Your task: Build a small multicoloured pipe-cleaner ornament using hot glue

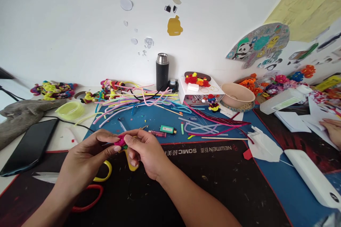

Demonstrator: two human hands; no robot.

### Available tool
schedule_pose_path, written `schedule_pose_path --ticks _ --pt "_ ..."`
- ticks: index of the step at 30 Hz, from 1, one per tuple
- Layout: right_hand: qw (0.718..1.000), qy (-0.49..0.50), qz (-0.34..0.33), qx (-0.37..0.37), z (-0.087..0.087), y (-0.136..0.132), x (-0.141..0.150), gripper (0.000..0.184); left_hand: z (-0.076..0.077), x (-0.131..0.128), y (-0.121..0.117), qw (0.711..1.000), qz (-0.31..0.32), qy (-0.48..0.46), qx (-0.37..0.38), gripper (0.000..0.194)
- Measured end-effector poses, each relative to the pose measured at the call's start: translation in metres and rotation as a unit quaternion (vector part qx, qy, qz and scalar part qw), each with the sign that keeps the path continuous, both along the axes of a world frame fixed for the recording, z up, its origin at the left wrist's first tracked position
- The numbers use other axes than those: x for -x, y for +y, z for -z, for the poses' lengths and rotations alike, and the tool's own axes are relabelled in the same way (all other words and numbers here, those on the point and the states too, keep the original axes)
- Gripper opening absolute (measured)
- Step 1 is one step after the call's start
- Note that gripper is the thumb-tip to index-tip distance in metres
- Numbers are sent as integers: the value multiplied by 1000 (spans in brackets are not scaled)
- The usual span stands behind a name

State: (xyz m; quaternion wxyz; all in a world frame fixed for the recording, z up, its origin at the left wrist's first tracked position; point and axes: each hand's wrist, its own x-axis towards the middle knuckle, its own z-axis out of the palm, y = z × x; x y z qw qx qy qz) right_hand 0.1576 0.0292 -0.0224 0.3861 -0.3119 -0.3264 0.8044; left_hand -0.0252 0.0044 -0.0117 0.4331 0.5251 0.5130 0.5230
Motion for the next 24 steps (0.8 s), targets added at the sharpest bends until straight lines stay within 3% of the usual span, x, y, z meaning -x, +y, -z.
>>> schedule_pose_path --ticks 6,14,24 --pt "1000 -16 -1 -8 0 1 -1 48 0 -1 1 1000 -4 20 -12 22" --pt "998 -42 3 -36 3 3 -2 49 2 -4 1 994 -4 85 -75 9" --pt "998 -44 13 -43 7 1 4 49 10 -2 4 996 -7 68 -61 14"
